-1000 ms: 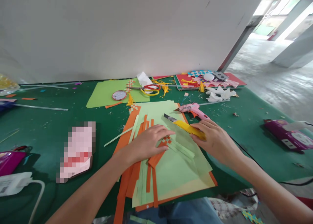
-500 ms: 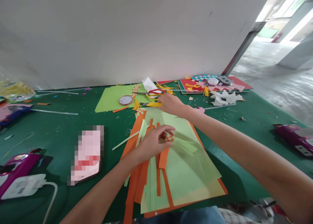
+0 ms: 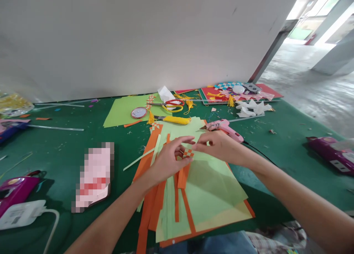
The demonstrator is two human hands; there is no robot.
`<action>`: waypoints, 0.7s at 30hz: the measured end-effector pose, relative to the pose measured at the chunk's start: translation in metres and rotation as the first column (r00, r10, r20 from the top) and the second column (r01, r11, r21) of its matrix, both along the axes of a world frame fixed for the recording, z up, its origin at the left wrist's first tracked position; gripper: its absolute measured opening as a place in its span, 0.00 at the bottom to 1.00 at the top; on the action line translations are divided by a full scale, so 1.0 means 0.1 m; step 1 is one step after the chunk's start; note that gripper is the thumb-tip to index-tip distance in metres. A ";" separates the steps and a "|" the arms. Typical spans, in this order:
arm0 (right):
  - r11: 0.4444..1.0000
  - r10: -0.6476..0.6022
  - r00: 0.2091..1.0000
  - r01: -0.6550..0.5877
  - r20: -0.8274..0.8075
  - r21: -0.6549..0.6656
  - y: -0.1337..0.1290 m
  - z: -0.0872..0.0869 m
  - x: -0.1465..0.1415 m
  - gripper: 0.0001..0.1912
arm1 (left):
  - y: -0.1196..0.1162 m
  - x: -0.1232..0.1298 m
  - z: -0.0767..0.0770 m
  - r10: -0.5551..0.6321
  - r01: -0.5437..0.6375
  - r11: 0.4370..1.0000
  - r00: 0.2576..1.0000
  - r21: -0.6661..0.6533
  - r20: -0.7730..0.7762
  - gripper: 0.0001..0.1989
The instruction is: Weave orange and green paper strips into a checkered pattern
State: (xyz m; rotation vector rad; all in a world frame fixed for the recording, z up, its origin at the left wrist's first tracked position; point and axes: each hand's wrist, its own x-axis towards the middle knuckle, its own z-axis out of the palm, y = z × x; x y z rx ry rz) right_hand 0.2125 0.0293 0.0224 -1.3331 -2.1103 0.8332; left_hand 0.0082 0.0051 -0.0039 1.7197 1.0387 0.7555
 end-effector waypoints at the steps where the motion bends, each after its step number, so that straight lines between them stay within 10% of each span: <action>1: 0.995 0.068 0.998 -0.069 -0.020 -0.075 -0.04 -0.05 -0.03 0.16 | 0.00 0.00 0.00 -0.004 0.004 1.000 1.000 -0.004 0.008 0.24; 13: 0.978 -0.130 0.918 0.058 -0.374 -0.199 -0.03 -0.07 0.06 0.11 | 0.01 -0.01 -0.02 -0.001 0.005 0.998 0.998 -0.065 0.062 0.26; 21: 0.941 -0.326 0.609 0.133 -0.723 -0.312 0.04 0.00 0.18 0.16 | -0.02 -0.02 0.04 0.018 -0.019 0.999 1.000 -0.040 -0.006 0.20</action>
